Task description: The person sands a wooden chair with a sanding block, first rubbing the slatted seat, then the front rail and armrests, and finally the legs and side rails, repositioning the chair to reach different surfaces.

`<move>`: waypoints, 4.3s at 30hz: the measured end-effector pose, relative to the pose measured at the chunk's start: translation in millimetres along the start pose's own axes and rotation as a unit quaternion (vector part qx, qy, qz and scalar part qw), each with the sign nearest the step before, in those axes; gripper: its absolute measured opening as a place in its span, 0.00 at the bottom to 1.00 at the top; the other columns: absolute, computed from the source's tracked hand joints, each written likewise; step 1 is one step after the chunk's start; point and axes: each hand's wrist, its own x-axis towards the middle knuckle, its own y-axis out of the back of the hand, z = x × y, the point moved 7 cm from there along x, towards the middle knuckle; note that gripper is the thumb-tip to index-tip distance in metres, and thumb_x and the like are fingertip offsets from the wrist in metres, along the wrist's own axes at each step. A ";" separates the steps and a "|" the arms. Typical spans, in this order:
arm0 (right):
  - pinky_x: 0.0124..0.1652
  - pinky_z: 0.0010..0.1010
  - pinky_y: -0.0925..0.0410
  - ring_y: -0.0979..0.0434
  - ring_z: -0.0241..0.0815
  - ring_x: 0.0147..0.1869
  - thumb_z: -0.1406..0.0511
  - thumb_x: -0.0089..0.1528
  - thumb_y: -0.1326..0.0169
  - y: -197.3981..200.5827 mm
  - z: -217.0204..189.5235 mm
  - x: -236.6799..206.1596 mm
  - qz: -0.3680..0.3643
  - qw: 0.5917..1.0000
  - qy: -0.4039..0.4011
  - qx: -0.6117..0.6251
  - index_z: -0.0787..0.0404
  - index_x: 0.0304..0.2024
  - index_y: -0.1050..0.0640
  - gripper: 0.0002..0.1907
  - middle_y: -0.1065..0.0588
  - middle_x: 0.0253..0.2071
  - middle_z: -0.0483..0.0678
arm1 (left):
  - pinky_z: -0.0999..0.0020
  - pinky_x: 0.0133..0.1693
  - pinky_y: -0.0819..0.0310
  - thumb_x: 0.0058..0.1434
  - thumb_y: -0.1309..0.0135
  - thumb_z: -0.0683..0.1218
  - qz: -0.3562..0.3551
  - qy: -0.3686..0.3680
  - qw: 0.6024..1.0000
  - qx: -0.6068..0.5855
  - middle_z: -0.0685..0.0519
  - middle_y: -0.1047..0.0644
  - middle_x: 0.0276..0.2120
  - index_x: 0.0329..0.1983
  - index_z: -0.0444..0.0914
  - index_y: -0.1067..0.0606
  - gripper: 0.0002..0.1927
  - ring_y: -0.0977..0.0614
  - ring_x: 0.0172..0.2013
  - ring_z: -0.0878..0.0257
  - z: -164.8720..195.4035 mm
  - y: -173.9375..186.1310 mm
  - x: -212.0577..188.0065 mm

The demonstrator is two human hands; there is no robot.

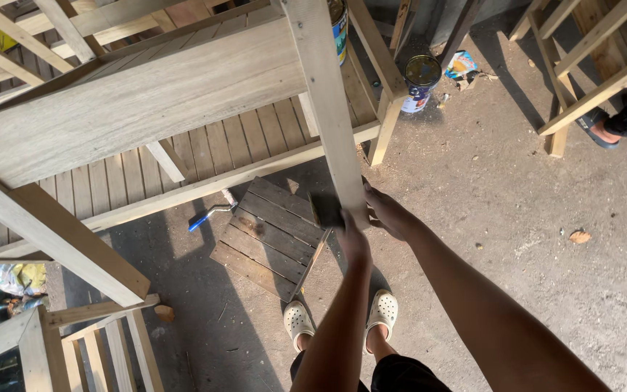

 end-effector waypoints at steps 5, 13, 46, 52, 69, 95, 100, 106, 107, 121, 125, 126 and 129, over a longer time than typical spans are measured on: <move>0.68 0.50 0.39 0.36 0.58 0.75 0.40 0.66 0.72 3.5 6.0 8.1 -0.006 1.000 -0.006 0.011 0.48 0.77 0.52 0.41 0.42 0.76 0.52 | 0.52 0.65 0.34 0.78 0.63 0.63 0.053 0.169 0.972 -0.154 0.37 0.45 0.39 0.69 0.35 0.32 0.31 0.42 0.41 0.48 -36.8 -1.2 -14.7; 0.65 0.50 0.42 0.44 0.49 0.75 0.40 0.67 0.73 -0.2 -2.4 8.5 -0.050 0.998 0.023 -0.016 0.43 0.79 0.58 0.40 0.48 0.77 0.46 | 0.31 0.61 0.47 0.70 0.62 0.70 -0.005 0.035 0.996 -0.085 0.20 0.37 0.61 0.69 0.29 0.38 0.44 0.40 0.62 0.23 57.1 -53.1 22.1; 0.40 0.35 0.23 0.20 0.38 0.49 0.49 0.68 0.52 12.8 -150.8 20.7 0.090 0.976 0.173 -0.098 0.52 0.63 0.28 0.25 0.22 0.51 0.46 | 0.62 0.55 0.26 0.69 0.67 0.69 -0.126 -0.037 0.991 -0.017 0.42 0.26 0.58 0.69 0.33 0.40 0.41 0.23 0.56 0.56 101.5 -19.2 39.3; 0.46 0.40 0.23 0.21 0.42 0.56 0.47 0.68 0.53 14.7 -146.6 20.1 0.102 0.978 0.146 -0.111 0.50 0.67 0.30 0.29 0.23 0.58 0.47 | 0.62 0.39 0.18 0.69 0.65 0.69 -0.142 -0.011 0.989 -0.050 0.43 0.21 0.43 0.58 0.28 0.29 0.41 0.17 0.39 0.57 115.4 -26.8 63.2; 0.51 0.41 0.25 0.21 0.47 0.53 0.43 0.66 0.52 62.8 -65.8 -8.1 -0.121 0.972 0.163 0.117 0.69 0.65 0.30 0.40 0.25 0.52 0.56 | 0.62 0.29 0.17 0.62 0.43 0.65 -0.159 -0.133 0.958 0.197 0.47 0.16 0.26 0.35 0.36 0.20 0.26 0.14 0.23 0.61 106.0 -26.4 -23.1; 0.46 0.35 0.27 0.21 0.44 0.44 0.39 0.71 0.70 34.1 -44.3 105.8 0.034 0.968 0.117 0.219 0.73 0.55 0.26 0.43 0.21 0.42 0.54 | 0.43 0.51 0.30 0.77 0.68 0.63 0.047 -0.481 0.839 0.251 0.35 0.23 0.48 0.57 0.33 0.30 0.30 0.23 0.49 0.34 196.2 -73.5 51.4; 0.47 0.38 0.25 0.20 0.46 0.45 0.39 0.69 0.74 19.7 9.7 69.5 0.088 0.988 0.008 0.125 0.67 0.55 0.26 0.43 0.22 0.41 0.57 | 0.43 0.51 0.29 0.78 0.70 0.64 0.054 -0.473 0.839 0.266 0.35 0.24 0.47 0.55 0.33 0.31 0.30 0.23 0.49 0.35 193.0 -74.6 53.3; 0.52 0.39 0.27 0.20 0.47 0.52 0.40 0.69 0.71 20.9 -20.5 72.5 0.084 0.978 0.013 0.193 0.66 0.59 0.28 0.40 0.22 0.49 0.57 | 0.45 0.46 0.26 0.75 0.70 0.65 0.034 -0.432 0.870 0.235 0.36 0.22 0.45 0.55 0.34 0.31 0.32 0.20 0.46 0.36 190.2 -74.5 56.5; 0.53 0.39 0.27 0.21 0.46 0.53 0.41 0.70 0.68 23.2 -50.5 84.9 0.041 0.968 0.088 0.231 0.67 0.60 0.29 0.39 0.22 0.51 0.56 | 0.46 0.46 0.26 0.76 0.70 0.65 0.030 -0.438 0.868 0.230 0.35 0.23 0.45 0.56 0.34 0.32 0.32 0.21 0.47 0.35 191.5 -73.1 54.4; 0.48 0.35 0.28 0.21 0.41 0.49 0.43 0.69 0.61 16.3 -62.2 82.8 0.039 0.960 0.086 0.262 0.64 0.59 0.25 0.35 0.21 0.49 0.50 | 0.44 0.50 0.31 0.76 0.69 0.63 0.057 -0.458 0.851 0.251 0.35 0.24 0.46 0.53 0.33 0.29 0.30 0.25 0.49 0.34 199.9 -72.7 49.7; 0.58 0.30 0.30 0.23 0.38 0.59 0.42 0.68 0.62 24.5 -133.0 94.3 0.012 0.951 0.201 0.233 0.62 0.62 0.30 0.35 0.23 0.56 0.48 | 0.43 0.52 0.32 0.76 0.69 0.62 0.054 -0.474 0.839 0.263 0.35 0.25 0.47 0.54 0.33 0.29 0.30 0.26 0.50 0.34 202.3 -74.4 50.6; 0.59 0.29 0.31 0.23 0.37 0.60 0.42 0.68 0.62 24.7 -132.0 90.3 0.012 0.953 0.214 0.216 0.62 0.62 0.30 0.36 0.23 0.56 0.48 | 0.43 0.52 0.32 0.76 0.69 0.62 0.052 -0.473 0.839 0.265 0.35 0.25 0.47 0.54 0.33 0.29 0.30 0.26 0.50 0.34 202.5 -76.9 52.4; 0.53 0.33 0.30 0.22 0.42 0.55 0.40 0.69 0.65 21.4 -73.2 71.9 0.061 0.982 0.102 0.144 0.67 0.60 0.27 0.40 0.21 0.51 0.54 | 0.42 0.49 0.31 0.75 0.69 0.63 0.056 -0.434 0.848 0.299 0.37 0.25 0.48 0.53 0.34 0.28 0.30 0.25 0.50 0.35 201.5 -75.1 55.0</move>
